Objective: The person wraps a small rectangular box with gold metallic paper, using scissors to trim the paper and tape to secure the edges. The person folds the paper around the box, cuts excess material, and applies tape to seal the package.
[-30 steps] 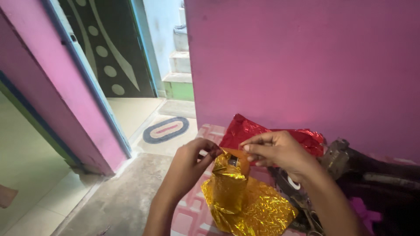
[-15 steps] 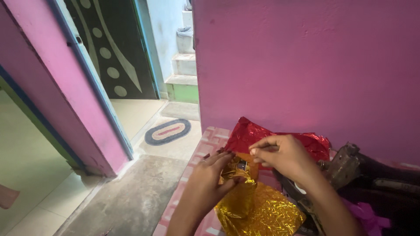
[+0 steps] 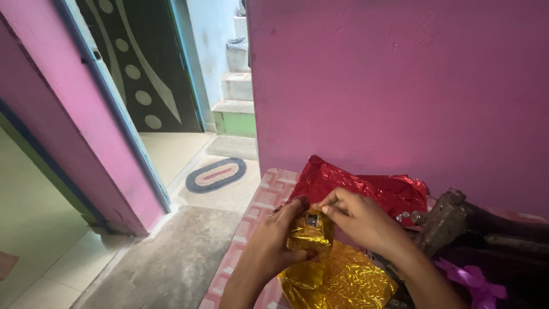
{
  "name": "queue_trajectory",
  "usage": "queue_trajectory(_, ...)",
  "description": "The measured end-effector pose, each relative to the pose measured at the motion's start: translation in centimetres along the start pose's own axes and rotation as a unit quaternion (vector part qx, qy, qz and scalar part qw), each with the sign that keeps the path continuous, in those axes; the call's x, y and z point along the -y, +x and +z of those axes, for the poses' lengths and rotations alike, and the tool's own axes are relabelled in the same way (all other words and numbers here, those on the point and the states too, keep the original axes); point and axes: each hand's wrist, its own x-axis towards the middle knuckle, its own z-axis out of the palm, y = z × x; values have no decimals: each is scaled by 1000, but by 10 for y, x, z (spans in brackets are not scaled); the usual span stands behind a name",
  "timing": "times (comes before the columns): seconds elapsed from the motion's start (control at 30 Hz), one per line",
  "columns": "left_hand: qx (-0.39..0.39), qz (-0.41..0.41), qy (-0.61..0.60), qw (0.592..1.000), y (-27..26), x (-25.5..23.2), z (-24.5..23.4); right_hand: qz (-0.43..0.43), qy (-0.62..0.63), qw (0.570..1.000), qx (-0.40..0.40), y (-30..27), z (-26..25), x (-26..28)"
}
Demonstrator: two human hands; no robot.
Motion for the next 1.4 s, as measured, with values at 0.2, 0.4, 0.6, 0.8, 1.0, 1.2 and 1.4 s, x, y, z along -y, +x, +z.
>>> queue_trajectory(0.2,7,-23,8,1000,2,2,2,-48,-18,997,-62,-2,2,8)
queue_trajectory(0.4,-18,-32,-10,999,-2,0,4,-12,-136,987,-81,-5,11,11)
queue_trajectory(0.6,-49,-45,-30,997,-8,-2,6,-118,-150,975,-116,-5,15,4)
queue_trajectory(0.8,-44,-107,-73,991,-12,-8,6,-126,-182,971,-93,-9,15,10)
queue_trajectory(1.0,-54,-47,-63,995,-12,-6,6,-135,-185,970,-78,-13,13,14)
queue_trajectory(1.2,-51,-35,-59,996,-11,-4,7,-175,-196,962,-75,-9,10,11)
queue_trajectory(1.4,-54,-1,6,999,-9,-12,2,-184,-190,964,-18,-8,2,11)
